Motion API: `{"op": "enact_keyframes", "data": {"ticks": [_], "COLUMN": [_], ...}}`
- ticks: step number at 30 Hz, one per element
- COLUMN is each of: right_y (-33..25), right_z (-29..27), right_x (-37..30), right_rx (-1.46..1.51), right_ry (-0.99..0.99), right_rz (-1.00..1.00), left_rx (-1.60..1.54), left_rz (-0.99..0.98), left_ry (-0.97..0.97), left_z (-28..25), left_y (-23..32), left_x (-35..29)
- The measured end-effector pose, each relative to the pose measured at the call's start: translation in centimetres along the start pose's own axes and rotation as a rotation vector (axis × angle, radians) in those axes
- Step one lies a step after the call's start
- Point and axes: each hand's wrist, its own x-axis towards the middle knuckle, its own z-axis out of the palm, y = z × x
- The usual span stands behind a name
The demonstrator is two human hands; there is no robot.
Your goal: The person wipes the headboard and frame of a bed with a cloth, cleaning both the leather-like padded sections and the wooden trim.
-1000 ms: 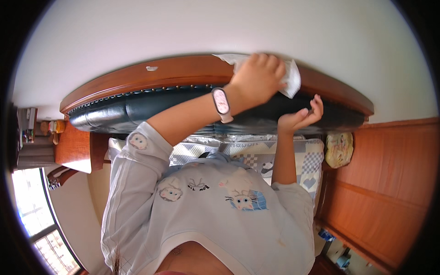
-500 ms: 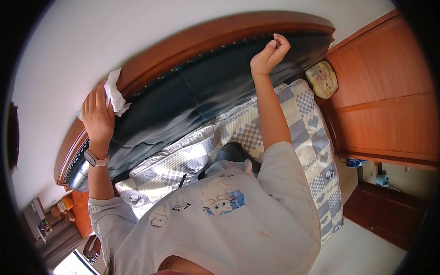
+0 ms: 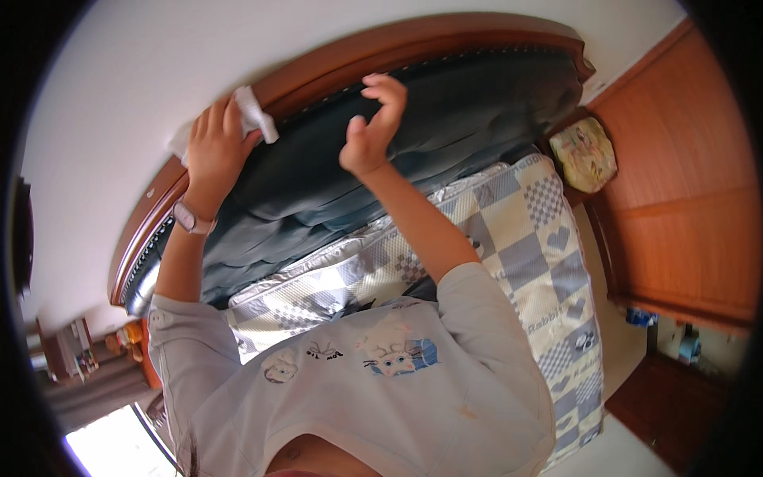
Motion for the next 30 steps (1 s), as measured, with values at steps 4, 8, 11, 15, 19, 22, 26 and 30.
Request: {"op": "enact_keyframes", "data": {"ticks": [4,8,11,15,19,22,26,30], "right_y": [0.3,2.8,5.3,7.5,8.0,8.0,7.8,7.3], "right_z": [-2.8,-11.0,-15.8,-16.1,-17.2,-18.0,-17.9,-17.5], "right_x": [0.3,1.6,4.4,6.9,6.0,6.2,6.1,5.8], "right_rx": [0.156,-0.165,-0.255,-0.368,-0.560,-0.563,-0.603,-0.654], "right_ry": [-0.034,-0.130,-0.069,-0.243,-0.520,-0.586,-0.624,-0.610], "right_rz": [0.110,0.149,0.236,0.098,-0.094,-0.117,-0.142,-0.063], "left_rx": [0.019,-0.001,-0.049,-0.111,-0.126,-0.103,-0.112,-0.094], "left_rz": [0.066,0.104,0.078,-0.041,-0.083,-0.100,-0.096,-0.057], "left_ry": [0.041,0.027,0.041,0.085,0.060,0.092,0.009,0.008], "left_z": [2.4,4.0,5.3,7.2,6.4,5.9,2.4,2.4], "left_y": [6.1,10.2,13.5,17.9,16.9,13.4,7.9,7.8], "left_x": [6.8,11.2,14.8,18.4,16.6,12.7,8.2,8.5]}}
